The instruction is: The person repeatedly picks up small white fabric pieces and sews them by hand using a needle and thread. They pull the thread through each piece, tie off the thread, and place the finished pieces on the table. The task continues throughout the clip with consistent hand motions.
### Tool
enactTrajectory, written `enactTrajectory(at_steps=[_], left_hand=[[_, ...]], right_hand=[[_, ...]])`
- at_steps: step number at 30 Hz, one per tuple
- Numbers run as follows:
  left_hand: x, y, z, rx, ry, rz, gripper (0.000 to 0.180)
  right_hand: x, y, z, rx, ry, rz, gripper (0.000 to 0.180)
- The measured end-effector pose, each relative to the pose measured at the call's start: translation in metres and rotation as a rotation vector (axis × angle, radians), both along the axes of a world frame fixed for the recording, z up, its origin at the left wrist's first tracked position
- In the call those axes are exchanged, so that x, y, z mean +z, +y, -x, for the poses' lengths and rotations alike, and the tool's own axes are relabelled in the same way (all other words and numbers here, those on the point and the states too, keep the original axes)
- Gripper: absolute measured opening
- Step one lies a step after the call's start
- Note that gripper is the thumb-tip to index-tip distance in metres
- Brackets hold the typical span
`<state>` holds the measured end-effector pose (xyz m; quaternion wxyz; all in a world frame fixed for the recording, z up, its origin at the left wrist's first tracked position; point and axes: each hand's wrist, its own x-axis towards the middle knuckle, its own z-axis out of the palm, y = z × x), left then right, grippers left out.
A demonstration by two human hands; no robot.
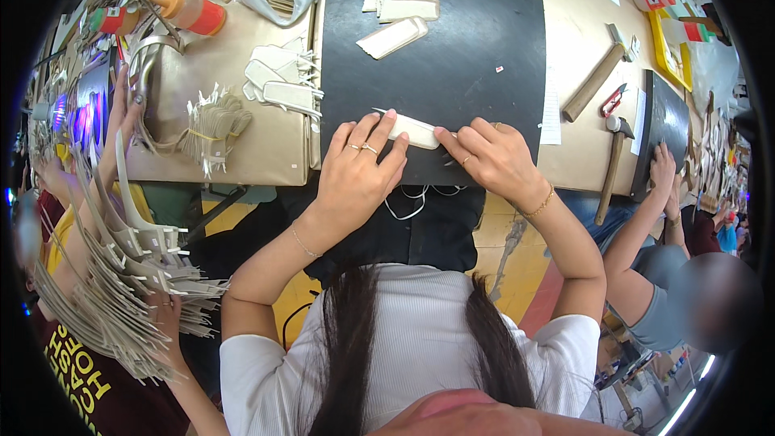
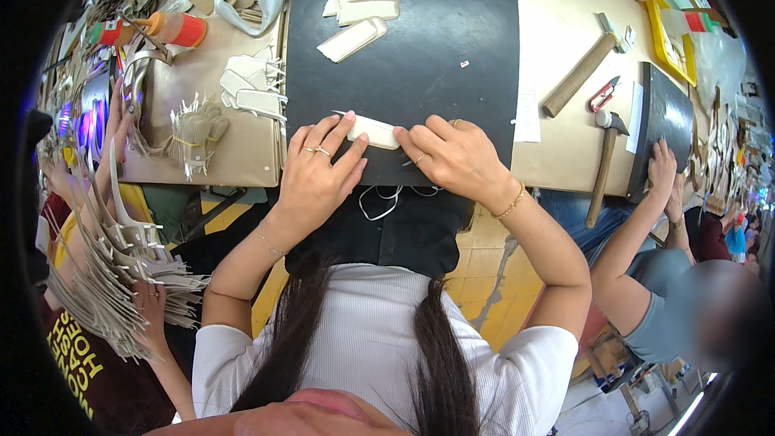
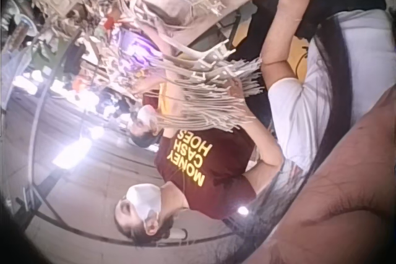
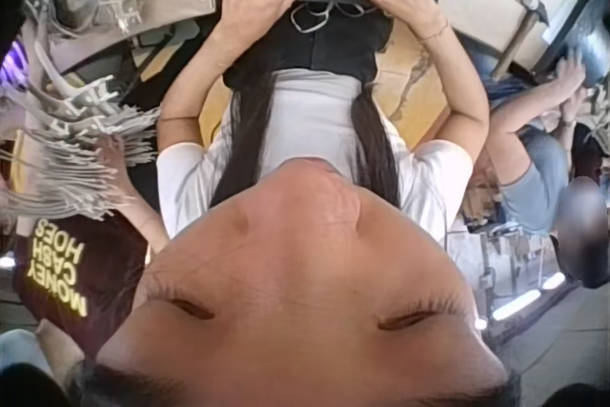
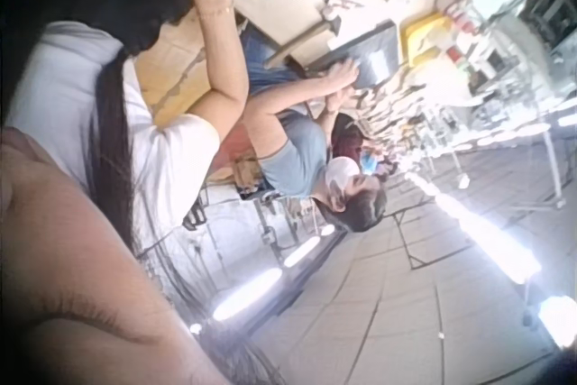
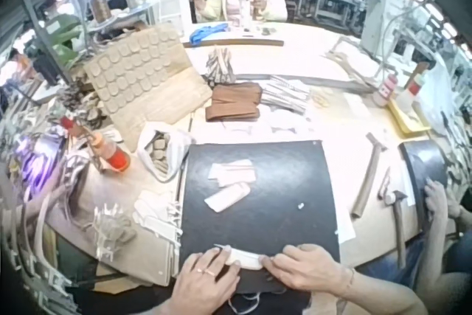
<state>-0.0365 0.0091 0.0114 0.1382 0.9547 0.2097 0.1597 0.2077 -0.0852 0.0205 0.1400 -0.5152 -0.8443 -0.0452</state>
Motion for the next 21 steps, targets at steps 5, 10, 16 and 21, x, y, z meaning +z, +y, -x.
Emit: enactTrajectory(at_steps=[5,10,16,21], left_hand=[[-0.002,-0.001,-0.001,0.005,-0.022,-0.042,0.035],[-0.001,-0.005,-0.005,0.038,0.033,-0.044,0.041],[-0.001,-0.008,-0.014,0.046,0.124,-0.116,0.046],[-0.002,-0.009,-0.022,0.049,0.058,-0.045,0.050]], right_hand=[[-0.001,0.001,0.001,-0.013,-0.002,0.019,0.039],[0.004,0.001,0.005,-0.044,0.008,0.095,0.037],[0.011,-0.003,0.009,-0.265,0.195,0.250,0.033],[0.009,-0.012,0.021,-0.654,0.703,0.411,0.032]])
